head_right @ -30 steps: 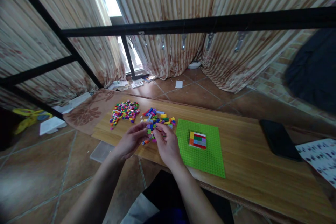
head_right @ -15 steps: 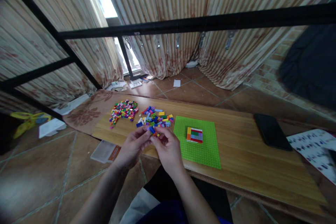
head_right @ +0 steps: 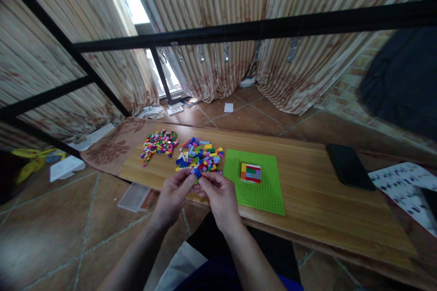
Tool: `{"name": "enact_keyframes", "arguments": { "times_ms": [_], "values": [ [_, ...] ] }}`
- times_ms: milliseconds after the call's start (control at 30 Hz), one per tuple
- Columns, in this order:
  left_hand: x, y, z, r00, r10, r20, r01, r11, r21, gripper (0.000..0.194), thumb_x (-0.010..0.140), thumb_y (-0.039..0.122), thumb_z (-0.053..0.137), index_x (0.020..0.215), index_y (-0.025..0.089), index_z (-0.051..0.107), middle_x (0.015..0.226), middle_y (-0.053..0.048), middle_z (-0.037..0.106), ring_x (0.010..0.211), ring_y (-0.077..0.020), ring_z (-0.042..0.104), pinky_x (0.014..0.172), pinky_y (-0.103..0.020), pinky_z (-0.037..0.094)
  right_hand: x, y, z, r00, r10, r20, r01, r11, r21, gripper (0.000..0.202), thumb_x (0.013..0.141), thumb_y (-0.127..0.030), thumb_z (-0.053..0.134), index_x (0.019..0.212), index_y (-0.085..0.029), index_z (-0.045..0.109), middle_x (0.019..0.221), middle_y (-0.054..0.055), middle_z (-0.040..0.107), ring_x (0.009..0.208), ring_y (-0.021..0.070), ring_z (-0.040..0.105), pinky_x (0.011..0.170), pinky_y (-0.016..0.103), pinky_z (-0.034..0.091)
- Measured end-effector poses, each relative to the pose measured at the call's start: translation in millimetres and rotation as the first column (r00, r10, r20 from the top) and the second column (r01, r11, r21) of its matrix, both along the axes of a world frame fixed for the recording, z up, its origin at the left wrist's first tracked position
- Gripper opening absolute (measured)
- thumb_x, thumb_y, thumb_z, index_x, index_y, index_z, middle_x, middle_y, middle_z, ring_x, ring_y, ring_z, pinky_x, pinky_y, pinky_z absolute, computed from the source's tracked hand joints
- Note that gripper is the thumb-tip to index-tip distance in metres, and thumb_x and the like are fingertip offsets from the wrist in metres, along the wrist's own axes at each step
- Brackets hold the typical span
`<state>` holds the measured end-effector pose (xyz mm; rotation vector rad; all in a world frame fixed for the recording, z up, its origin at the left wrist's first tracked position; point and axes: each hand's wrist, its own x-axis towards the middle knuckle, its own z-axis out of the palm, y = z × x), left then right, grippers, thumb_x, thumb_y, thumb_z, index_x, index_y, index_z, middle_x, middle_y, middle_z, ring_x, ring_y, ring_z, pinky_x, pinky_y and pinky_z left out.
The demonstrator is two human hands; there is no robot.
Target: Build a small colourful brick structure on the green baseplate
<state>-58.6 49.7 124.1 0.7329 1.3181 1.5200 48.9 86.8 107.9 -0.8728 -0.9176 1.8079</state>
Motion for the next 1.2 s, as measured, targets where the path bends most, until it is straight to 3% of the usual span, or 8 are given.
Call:
{"name": "enact_keyframes", "arguments": {
  "times_ms": [133, 233, 467, 733, 1000, 1200],
  "values": [
    [-1.5, -2.8, -0.6, 0.999, -0.042, 0.002, 0.042, 0.999, -0.018, 0.029, 0.071, 0.036, 0.073, 0.087, 0.013, 0.065, 0.072, -0.002, 0.069, 0.059, -0.0119, 0.062, 0.061, -0.023, 0.052, 4.7, 1.0, -4.2, 0.977, 0.071, -0.202, -0.104, 0.982, -0.155, 0.020, 0.068, -0.031, 0.074, 0.082, -0.018, 0.068, 0.070, -0.001, 0.066, 0.059, 0.0098, 0.058, 0.055, 0.022, 0.049],
    [-0.8, -4.6, -4.8, 0.997, -0.077, -0.021, 0.076, 0.997, -0.032, 0.031, 0.071, 0.034, 0.073, 0.092, 0.013, 0.066, 0.070, -0.002, 0.069, 0.056, -0.0110, 0.061, 0.058, -0.022, 0.051, 6.4, 1.0, -6.2, 0.962, 0.122, -0.245, -0.160, 0.977, -0.143, 0.019, 0.072, -0.032, 0.071, 0.084, -0.018, 0.067, 0.065, -0.002, 0.062, 0.057, 0.0098, 0.056, 0.052, 0.021, 0.046],
    [7.7, -6.3, -9.5, 0.997, -0.076, 0.035, 0.078, 0.995, -0.069, 0.035, 0.068, 0.032, 0.074, 0.097, 0.014, 0.066, 0.068, -0.002, 0.068, 0.053, -0.0123, 0.062, 0.054, -0.024, 0.052, -2.0, -1.6, -12.7, 0.999, 0.024, 0.028, -0.025, 1.000, 0.014, 0.025, 0.070, -0.041, 0.073, 0.075, -0.018, 0.064, 0.052, -0.008, 0.050, 0.041, 0.0051, 0.037, 0.041, 0.019, 0.032],
    [20.4, -5.9, -13.0, 0.991, 0.119, 0.056, -0.116, 0.992, -0.055, 0.028, 0.063, 0.030, 0.076, 0.084, 0.013, 0.071, 0.066, -0.003, 0.070, 0.051, -0.0101, 0.059, 0.052, -0.021, 0.051, -16.5, -12.2, -24.6, 0.967, -0.211, 0.142, 0.209, 0.977, 0.033, 0.031, 0.069, -0.048, 0.070, 0.076, -0.019, 0.064, 0.075, 0.001, 0.065, 0.065, 0.0152, 0.059, 0.054, 0.026, 0.048],
    [7.7, 4.0, -16.2, 0.977, 0.165, 0.133, -0.140, 0.974, -0.178, 0.030, 0.057, 0.028, 0.080, 0.079, 0.011, 0.069, 0.061, -0.001, 0.066, 0.048, -0.0094, 0.057, 0.050, -0.022, 0.048, -17.6, 6.1, -38.8, 0.949, -0.149, 0.277, 0.107, 0.981, 0.163, 0.030, 0.073, -0.049, 0.066, 0.076, -0.019, 0.065, 0.070, 0.001, 0.064, 0.066, 0.0161, 0.058, 0.057, 0.027, 0.047],
    [-6.4, 39.6, -18.6, 0.945, 0.207, 0.252, -0.173, 0.973, -0.150, 0.025, 0.054, 0.026, 0.079, 0.068, 0.012, 0.065, 0.057, 0.001, 0.061, 0.047, -0.0077, 0.055, 0.051, -0.021, 0.046, -35.0, 48.9, -39.8, 0.923, -0.200, 0.329, 0.104, 0.952, 0.287, 0.031, 0.071, -0.050, 0.065, 0.073, -0.019, 0.066, 0.068, 0.000, 0.065, 0.066, 0.0161, 0.058, 0.060, 0.027, 0.046]
  ]
}}
